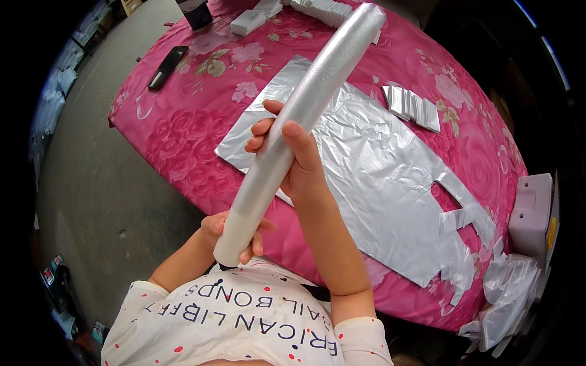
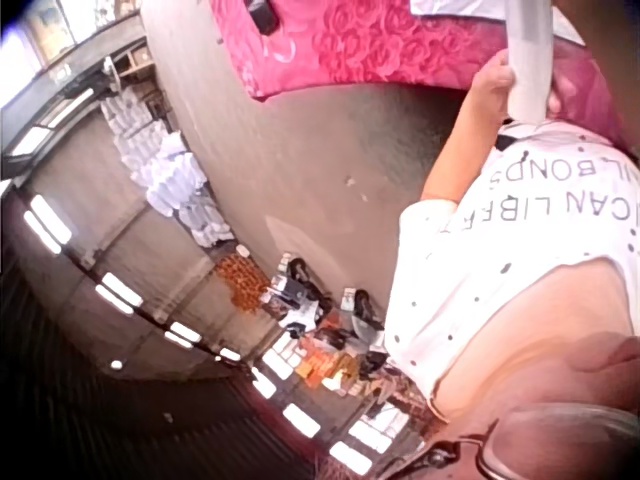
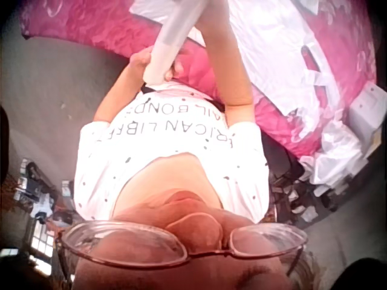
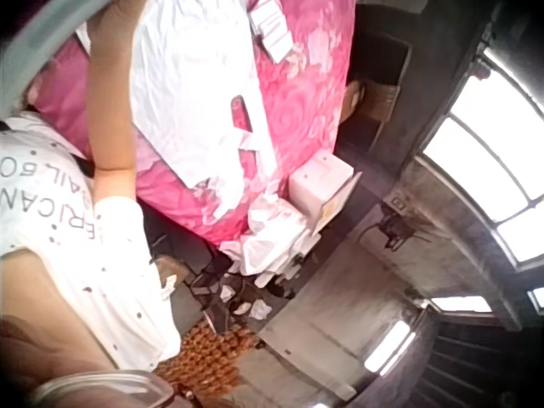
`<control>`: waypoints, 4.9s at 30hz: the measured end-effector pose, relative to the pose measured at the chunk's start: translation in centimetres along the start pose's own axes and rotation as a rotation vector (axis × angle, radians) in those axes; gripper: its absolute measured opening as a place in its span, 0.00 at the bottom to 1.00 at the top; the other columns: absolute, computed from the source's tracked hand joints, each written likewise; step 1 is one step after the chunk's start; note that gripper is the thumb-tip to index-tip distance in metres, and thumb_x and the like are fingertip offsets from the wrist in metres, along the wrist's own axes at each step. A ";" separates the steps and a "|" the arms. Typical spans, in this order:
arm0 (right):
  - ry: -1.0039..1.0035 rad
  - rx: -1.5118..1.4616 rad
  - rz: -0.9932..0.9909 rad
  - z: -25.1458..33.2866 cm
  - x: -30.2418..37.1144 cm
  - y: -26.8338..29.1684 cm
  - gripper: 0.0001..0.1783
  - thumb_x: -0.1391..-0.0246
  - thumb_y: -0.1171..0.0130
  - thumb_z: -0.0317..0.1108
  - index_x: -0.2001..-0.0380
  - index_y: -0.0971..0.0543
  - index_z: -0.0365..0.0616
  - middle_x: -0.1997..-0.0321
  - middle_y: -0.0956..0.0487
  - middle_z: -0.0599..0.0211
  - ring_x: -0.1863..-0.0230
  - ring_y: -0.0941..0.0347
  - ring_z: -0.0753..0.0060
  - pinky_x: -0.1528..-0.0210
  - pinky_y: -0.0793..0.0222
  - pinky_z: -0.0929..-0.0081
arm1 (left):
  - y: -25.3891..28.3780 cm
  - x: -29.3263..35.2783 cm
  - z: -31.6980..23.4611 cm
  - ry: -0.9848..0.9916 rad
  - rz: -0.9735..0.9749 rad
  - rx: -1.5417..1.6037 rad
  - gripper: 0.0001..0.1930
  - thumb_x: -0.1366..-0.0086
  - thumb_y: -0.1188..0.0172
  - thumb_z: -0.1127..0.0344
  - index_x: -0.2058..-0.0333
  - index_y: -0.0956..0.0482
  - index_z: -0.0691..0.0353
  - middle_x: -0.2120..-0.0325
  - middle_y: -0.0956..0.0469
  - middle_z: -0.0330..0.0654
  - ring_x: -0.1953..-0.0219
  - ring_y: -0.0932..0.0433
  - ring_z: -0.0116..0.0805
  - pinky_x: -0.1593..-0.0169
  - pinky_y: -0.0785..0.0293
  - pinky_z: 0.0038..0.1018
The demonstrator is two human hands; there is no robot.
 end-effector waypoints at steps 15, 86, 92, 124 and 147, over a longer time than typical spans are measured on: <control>0.008 0.201 -0.142 4.2 4.2 0.7 0.36 0.53 0.38 0.47 0.50 0.41 0.36 0.67 0.27 0.62 0.67 0.27 0.73 0.64 0.27 0.73 | -3.3 -5.8 1.1 0.088 -0.488 -0.527 0.20 0.53 0.33 0.63 0.64 0.30 0.62 0.76 0.29 0.37 0.75 0.29 0.24 0.70 0.30 0.22; -0.147 1.306 -0.861 24.6 10.9 23.7 0.07 0.47 0.47 0.30 0.70 0.24 0.36 0.79 0.28 0.74 0.79 0.35 0.84 0.76 0.37 0.86 | 2.6 13.9 0.3 0.852 -0.700 -0.755 0.24 0.44 0.38 0.56 0.54 0.29 0.67 0.62 0.24 0.41 0.59 0.27 0.28 0.52 0.33 0.27; -0.163 1.340 -0.787 23.6 9.1 22.4 0.08 0.46 0.48 0.30 0.70 0.24 0.36 0.79 0.29 0.74 0.79 0.36 0.84 0.77 0.38 0.85 | 1.4 6.6 -4.2 1.096 -0.497 -1.138 0.26 0.48 0.34 0.58 0.53 0.28 0.65 0.62 0.23 0.41 0.59 0.26 0.28 0.54 0.31 0.24; 0.046 2.212 -0.256 7.8 16.6 10.5 0.27 0.53 0.44 0.29 0.45 0.32 0.47 0.52 0.29 0.57 0.52 0.33 0.52 0.49 0.39 0.60 | 5.4 -10.7 5.5 0.135 0.358 -2.429 0.44 0.44 0.57 0.37 0.40 0.47 0.71 0.37 0.51 0.53 0.34 0.55 0.44 0.34 0.60 0.40; 0.253 2.228 -0.272 10.4 12.9 13.0 0.28 0.57 0.45 0.23 0.49 0.28 0.53 0.50 0.29 0.66 0.46 0.35 0.62 0.38 0.52 0.52 | 4.7 -9.1 8.4 0.247 0.251 -2.460 0.43 0.44 0.53 0.39 0.38 0.49 0.65 0.36 0.55 0.52 0.33 0.58 0.44 0.35 0.63 0.42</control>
Point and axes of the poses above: each hand's wrist, its own x-axis away from the middle knuckle, its own y-axis out of the back of the hand, z = x × y, the point moved 2 cm from there along -x, towards the middle knuckle
